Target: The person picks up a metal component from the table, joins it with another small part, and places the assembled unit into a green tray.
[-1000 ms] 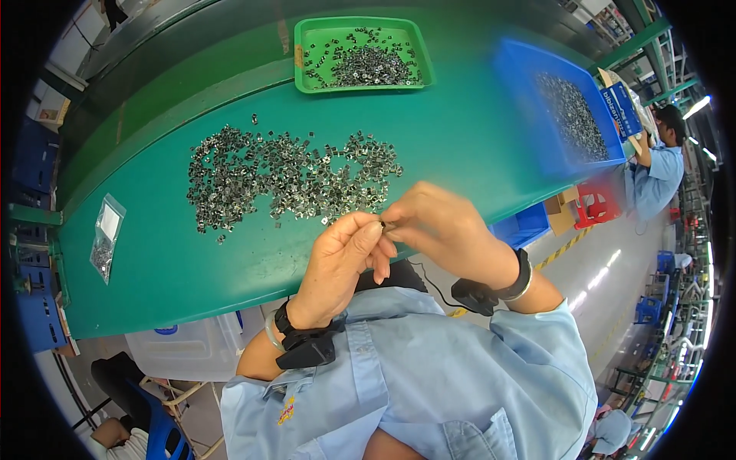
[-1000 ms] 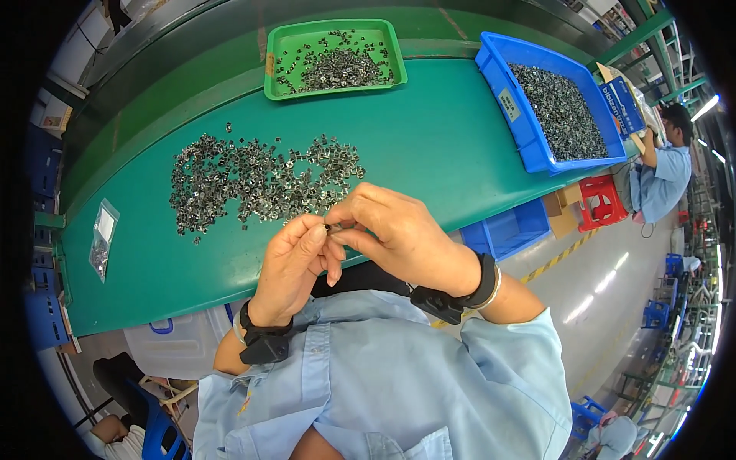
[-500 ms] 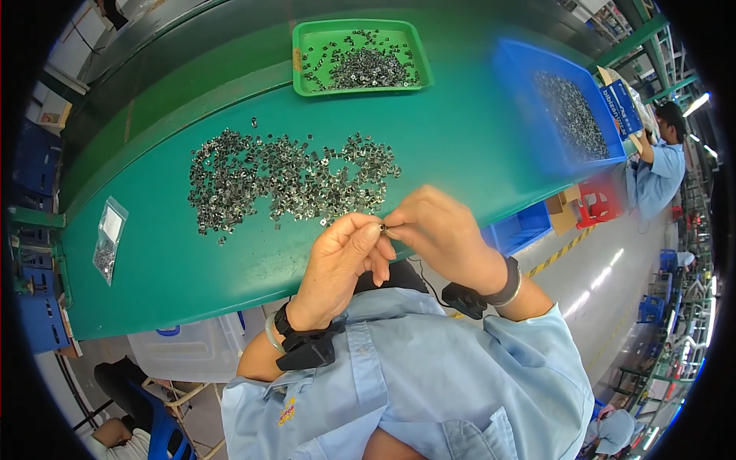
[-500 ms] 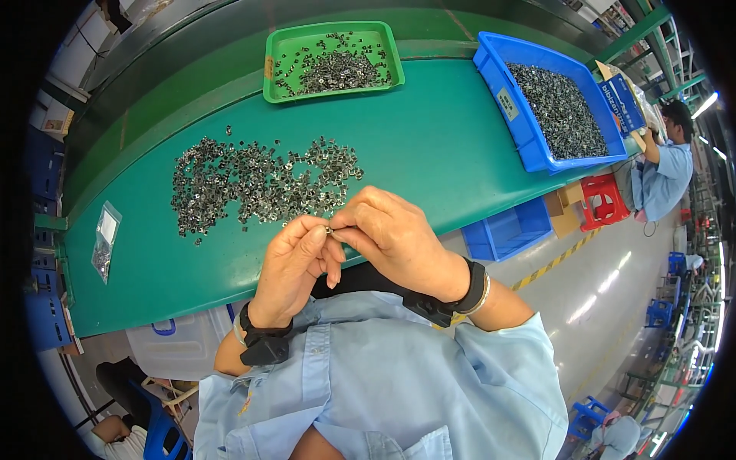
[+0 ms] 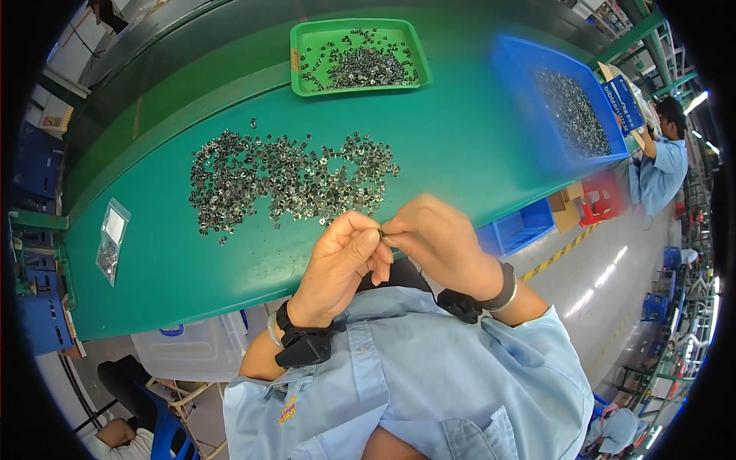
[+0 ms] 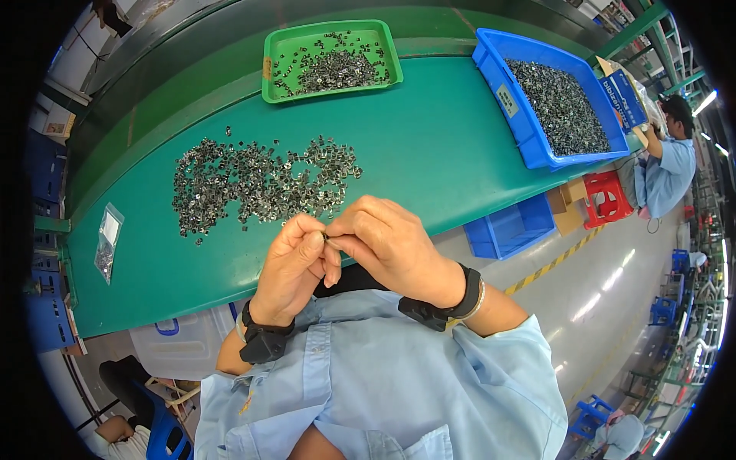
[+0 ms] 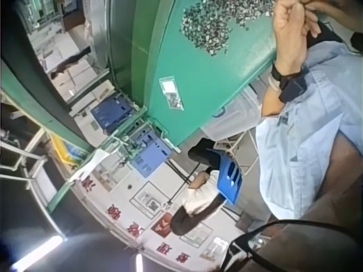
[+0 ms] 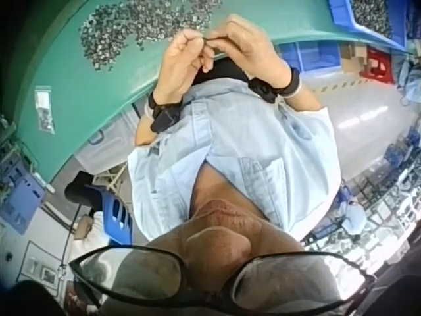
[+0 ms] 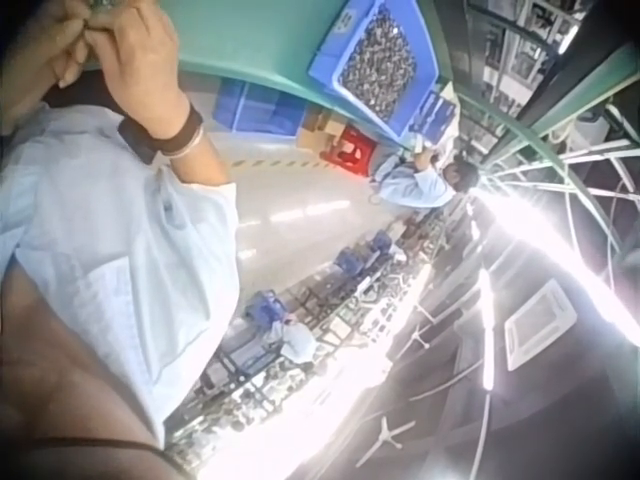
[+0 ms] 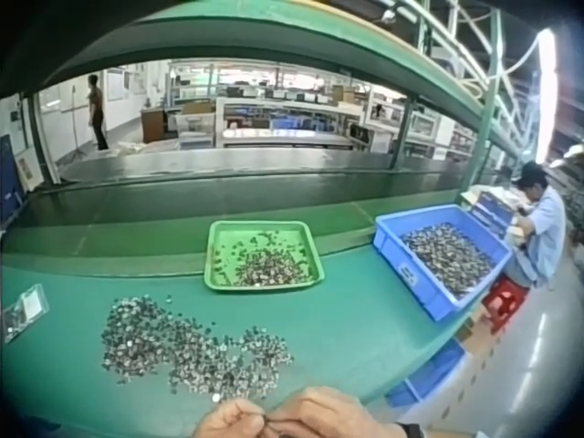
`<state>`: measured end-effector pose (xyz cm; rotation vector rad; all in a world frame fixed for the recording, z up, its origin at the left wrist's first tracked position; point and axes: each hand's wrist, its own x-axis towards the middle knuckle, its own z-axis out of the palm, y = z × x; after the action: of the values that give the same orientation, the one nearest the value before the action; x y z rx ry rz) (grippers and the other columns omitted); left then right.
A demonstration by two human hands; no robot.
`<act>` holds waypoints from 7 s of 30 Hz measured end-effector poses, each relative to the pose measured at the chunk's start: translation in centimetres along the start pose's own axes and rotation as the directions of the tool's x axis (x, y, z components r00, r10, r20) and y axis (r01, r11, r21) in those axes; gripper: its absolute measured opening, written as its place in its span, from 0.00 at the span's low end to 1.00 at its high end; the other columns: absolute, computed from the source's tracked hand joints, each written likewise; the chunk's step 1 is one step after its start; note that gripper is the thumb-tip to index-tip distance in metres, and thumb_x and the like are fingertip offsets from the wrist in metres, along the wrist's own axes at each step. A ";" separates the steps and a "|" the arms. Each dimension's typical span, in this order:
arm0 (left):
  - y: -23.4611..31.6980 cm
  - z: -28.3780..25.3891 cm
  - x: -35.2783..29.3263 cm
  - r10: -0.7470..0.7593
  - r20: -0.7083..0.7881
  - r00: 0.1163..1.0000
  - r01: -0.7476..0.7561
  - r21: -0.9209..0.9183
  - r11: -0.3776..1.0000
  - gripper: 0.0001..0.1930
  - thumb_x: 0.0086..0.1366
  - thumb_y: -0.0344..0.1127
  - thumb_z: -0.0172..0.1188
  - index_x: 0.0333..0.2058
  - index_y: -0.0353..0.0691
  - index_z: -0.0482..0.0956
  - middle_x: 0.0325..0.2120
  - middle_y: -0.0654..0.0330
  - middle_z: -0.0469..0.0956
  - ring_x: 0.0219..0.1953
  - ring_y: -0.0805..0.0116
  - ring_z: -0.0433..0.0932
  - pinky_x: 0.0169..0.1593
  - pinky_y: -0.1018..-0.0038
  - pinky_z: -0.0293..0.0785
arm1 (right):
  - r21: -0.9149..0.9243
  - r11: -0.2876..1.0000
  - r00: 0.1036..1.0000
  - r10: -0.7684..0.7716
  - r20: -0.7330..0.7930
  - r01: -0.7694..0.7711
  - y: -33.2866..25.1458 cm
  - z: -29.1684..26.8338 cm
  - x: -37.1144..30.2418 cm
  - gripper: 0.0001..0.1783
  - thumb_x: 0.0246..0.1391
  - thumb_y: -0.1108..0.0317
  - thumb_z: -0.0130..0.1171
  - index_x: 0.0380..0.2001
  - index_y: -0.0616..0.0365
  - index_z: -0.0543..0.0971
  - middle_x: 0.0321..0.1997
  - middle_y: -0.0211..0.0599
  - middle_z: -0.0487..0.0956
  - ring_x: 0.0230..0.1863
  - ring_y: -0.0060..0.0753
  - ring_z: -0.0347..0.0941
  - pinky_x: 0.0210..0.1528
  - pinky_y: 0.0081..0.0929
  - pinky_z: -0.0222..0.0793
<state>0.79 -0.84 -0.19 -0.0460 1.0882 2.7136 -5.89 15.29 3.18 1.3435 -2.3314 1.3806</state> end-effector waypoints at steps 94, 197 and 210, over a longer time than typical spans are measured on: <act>0.1 0.1 -0.1 0.077 -0.093 0.993 -0.063 0.146 0.987 0.09 0.67 0.34 0.50 0.42 0.35 0.69 0.32 0.58 0.75 0.25 0.75 0.73 0.28 0.79 0.70 | -0.043 0.996 0.995 -0.079 0.062 0.082 1.5 -0.3 1.5 0.11 0.42 0.72 0.64 0.30 0.56 0.73 0.31 0.31 0.75 0.33 0.36 0.73 0.35 0.30 0.67; 0.6 -1.5 0.7 -0.073 0.098 0.993 0.089 -0.170 0.981 0.08 0.69 0.34 0.45 0.43 0.39 0.66 0.29 0.58 0.73 0.25 0.71 0.73 0.28 0.75 0.71 | -0.149 0.950 0.937 0.298 0.180 -0.273 8.8 -4.2 8.6 0.07 0.51 0.71 0.58 0.35 0.60 0.76 0.34 0.31 0.75 0.38 0.26 0.72 0.43 0.24 0.69; 0.3 -1.1 0.6 -0.051 0.056 0.997 0.056 -0.101 0.993 0.09 0.69 0.34 0.45 0.43 0.37 0.66 0.28 0.56 0.72 0.23 0.72 0.71 0.27 0.75 0.70 | -0.216 0.948 0.944 0.275 0.182 -0.235 6.6 -3.4 2.9 0.06 0.45 0.75 0.60 0.30 0.58 0.76 0.32 0.35 0.74 0.36 0.35 0.71 0.39 0.28 0.67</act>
<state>0.08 -1.67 -0.82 -0.0189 0.9193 2.7046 -13.60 17.28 2.30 1.2174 -2.7822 1.0772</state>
